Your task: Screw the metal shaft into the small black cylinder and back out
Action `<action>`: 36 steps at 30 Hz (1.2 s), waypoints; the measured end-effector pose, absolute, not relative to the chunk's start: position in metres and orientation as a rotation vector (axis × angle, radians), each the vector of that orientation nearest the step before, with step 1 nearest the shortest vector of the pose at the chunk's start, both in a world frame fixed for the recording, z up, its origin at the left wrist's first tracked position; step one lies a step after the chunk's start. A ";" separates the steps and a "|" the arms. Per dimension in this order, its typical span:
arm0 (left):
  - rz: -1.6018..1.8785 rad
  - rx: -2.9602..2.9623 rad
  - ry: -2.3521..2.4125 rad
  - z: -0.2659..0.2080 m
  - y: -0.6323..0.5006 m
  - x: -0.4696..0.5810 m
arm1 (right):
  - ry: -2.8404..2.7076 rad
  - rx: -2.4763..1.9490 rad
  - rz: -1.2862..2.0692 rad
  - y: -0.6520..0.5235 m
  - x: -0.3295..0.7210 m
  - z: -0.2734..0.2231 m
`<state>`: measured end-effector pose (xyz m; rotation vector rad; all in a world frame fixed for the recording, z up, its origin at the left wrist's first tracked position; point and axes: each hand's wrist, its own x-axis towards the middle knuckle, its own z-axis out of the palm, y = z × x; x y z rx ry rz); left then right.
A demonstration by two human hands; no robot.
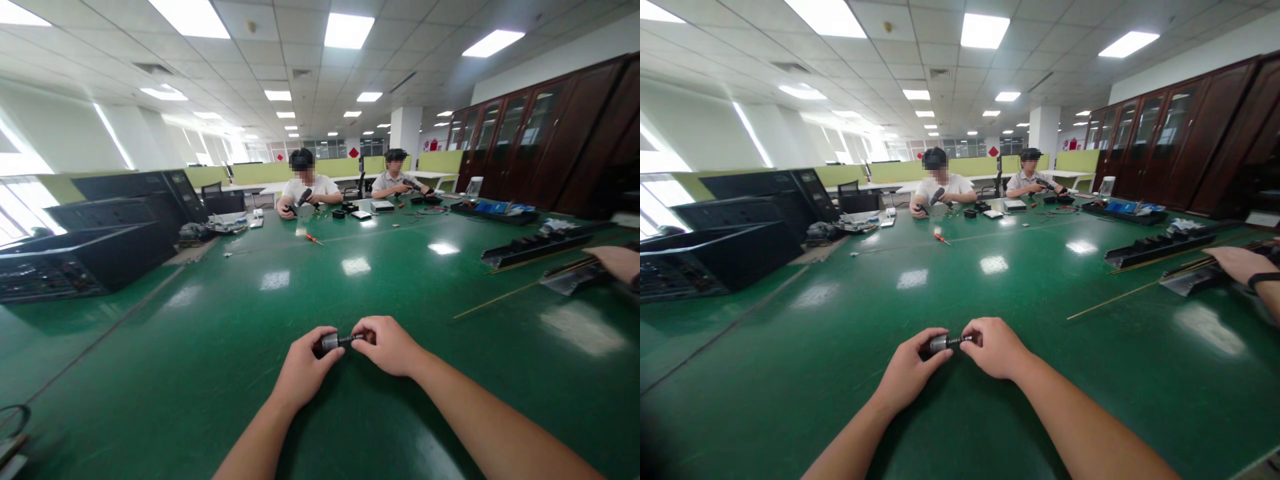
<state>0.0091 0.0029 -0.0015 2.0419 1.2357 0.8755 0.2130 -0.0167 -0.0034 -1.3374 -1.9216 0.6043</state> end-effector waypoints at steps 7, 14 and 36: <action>0.869 2.039 1.249 -0.002 0.003 0.009 | -1.925 -1.346 0.614 -0.017 0.213 -0.002; 0.866 2.040 1.253 -0.001 0.003 0.009 | -1.929 -1.338 0.586 -0.017 0.213 -0.003; 0.953 2.231 1.402 0.004 0.007 -0.006 | -1.826 -1.276 0.677 -0.007 0.217 -0.009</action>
